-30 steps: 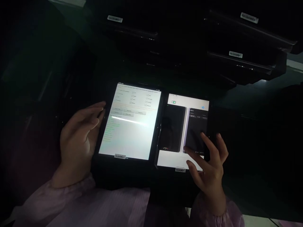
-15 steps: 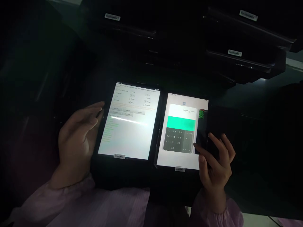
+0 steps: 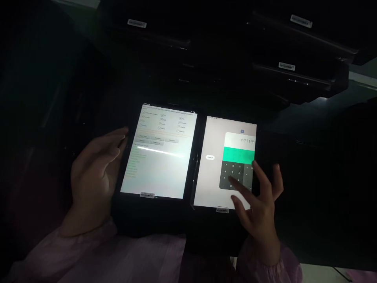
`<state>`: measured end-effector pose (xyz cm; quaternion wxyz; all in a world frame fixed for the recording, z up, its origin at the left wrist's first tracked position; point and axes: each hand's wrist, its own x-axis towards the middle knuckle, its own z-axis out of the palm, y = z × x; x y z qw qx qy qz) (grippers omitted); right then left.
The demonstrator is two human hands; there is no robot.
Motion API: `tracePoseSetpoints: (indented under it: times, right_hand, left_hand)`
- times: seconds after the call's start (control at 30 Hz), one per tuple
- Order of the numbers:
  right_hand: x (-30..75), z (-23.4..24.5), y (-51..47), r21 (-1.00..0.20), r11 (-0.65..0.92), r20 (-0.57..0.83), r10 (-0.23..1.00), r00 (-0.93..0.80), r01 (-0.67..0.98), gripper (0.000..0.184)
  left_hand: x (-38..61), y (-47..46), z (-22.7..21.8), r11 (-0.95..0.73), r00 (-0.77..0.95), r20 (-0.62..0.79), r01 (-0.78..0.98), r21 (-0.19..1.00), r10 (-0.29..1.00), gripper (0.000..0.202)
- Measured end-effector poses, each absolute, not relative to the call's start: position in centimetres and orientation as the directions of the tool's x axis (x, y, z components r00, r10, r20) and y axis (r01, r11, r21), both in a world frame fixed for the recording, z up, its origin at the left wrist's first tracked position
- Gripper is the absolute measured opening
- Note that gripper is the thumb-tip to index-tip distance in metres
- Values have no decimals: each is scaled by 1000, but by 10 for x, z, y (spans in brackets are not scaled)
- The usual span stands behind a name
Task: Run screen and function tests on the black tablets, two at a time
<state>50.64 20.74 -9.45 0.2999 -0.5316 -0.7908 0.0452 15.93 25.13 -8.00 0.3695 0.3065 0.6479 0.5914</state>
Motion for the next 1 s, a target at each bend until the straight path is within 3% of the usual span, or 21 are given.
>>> tracePoseSetpoints:
  times: [0.17,0.33,0.43,0.57,0.77,1.0]
  right_hand:
    - [507,-92,205,-521,393,462,876,-137,758,33]
    - [508,-100,209,-414,332,524,848,-77,848,21]
    - [500,-95,210,-344,385,472,859,-197,856,20]
    - [482,-81,207,-366,492,405,848,-341,790,21]
    - [484,-84,209,-344,383,554,820,-144,857,20]
    - [486,-92,210,-346,345,512,849,-132,872,16]
  left_hand:
    - [159,251,-81,111,-541,-106,-23,994,834,27]
    - [157,252,-83,87,-545,-94,-38,995,833,27]
    - [158,253,-81,83,-544,-96,-48,995,834,28]
    - [161,254,-78,99,-555,-106,-43,994,825,28]
    - [159,252,-80,109,-554,-109,-33,993,825,25]
    - [157,252,-84,75,-550,-64,-3,997,833,26]
